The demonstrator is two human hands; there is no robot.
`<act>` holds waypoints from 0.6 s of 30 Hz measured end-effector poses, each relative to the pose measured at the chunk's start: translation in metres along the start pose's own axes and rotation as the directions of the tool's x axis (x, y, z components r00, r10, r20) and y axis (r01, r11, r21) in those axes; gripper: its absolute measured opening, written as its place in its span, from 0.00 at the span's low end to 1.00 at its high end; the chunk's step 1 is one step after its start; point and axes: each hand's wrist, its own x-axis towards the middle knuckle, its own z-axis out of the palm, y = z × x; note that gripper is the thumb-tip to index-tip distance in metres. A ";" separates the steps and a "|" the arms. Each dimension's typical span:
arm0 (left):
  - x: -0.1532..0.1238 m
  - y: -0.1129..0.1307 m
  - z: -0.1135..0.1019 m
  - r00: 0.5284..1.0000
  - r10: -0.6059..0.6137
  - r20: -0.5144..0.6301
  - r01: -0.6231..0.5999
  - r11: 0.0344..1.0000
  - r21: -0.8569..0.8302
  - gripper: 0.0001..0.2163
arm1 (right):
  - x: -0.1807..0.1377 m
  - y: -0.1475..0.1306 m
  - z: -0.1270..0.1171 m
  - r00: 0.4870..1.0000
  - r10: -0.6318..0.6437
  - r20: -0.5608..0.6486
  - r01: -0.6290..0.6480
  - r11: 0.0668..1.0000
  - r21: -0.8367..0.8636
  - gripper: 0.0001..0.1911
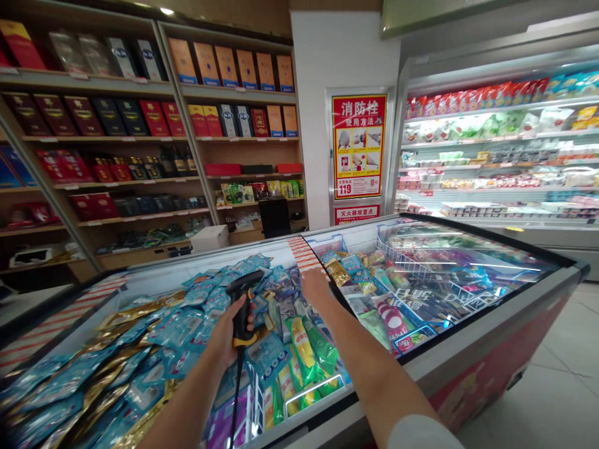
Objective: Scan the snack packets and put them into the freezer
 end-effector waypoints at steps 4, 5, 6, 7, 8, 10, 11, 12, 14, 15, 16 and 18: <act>0.003 -0.003 -0.001 1.000 0.031 0.000 -0.031 0.999 -0.015 0.14 | 0.015 -0.035 0.029 0.965 0.262 0.023 -0.263 0.961 0.084 0.14; 0.004 -0.003 -0.002 1.000 0.030 0.006 -0.030 0.999 -0.011 0.14 | 0.019 -0.043 0.032 0.938 0.341 0.055 -0.344 0.937 0.064 0.19; 0.004 -0.004 -0.002 1.000 0.023 0.013 -0.023 1.000 -0.002 0.15 | 0.024 -0.051 0.035 0.910 0.407 0.083 -0.411 0.911 0.039 0.24; 0.004 -0.004 -0.002 1.000 0.015 0.020 -0.016 1.000 0.011 0.15 | 0.027 -0.059 0.036 0.883 0.458 0.102 -0.462 0.887 0.016 0.27; 0.004 -0.005 -0.003 1.000 0.012 0.025 -0.012 1.000 0.022 0.15 | 0.030 -0.065 0.037 0.863 0.492 0.113 -0.495 0.869 -0.003 0.29; 0.003 -0.005 -0.002 1.000 0.015 0.024 -0.016 0.999 0.031 0.16 | 0.034 -0.073 0.040 0.841 0.527 0.118 -0.527 0.849 -0.032 0.30; 0.003 -0.005 -0.002 1.000 0.020 0.022 -0.021 0.999 0.029 0.16 | 0.034 -0.076 0.042 0.837 0.534 0.117 -0.534 0.845 -0.040 0.30; 0.002 -0.005 -0.002 1.000 0.024 0.018 -0.024 0.999 0.026 0.17 | 0.034 -0.078 0.044 0.836 0.537 0.112 -0.536 0.843 -0.043 0.28; 0.001 -0.005 -0.001 1.000 0.019 0.006 -0.019 1.000 0.025 0.16 | 0.034 -0.078 0.048 0.837 0.539 0.097 -0.538 0.842 -0.041 0.25; 0.001 -0.005 0.000 1.000 0.012 0.002 -0.012 1.000 0.029 0.16 | 0.034 -0.077 0.050 0.836 0.543 0.086 -0.541 0.840 -0.037 0.23; 0.001 -0.005 0.000 1.000 0.008 0.001 -0.008 0.999 0.031 0.16 | 0.035 -0.076 0.051 0.834 0.547 0.077 -0.546 0.837 -0.032 0.22; 0.001 -0.005 0.001 1.000 0.017 -0.001 -0.017 1.000 0.025 0.14 | 0.036 -0.070 0.050 0.831 0.550 0.084 -0.551 0.834 -0.016 0.19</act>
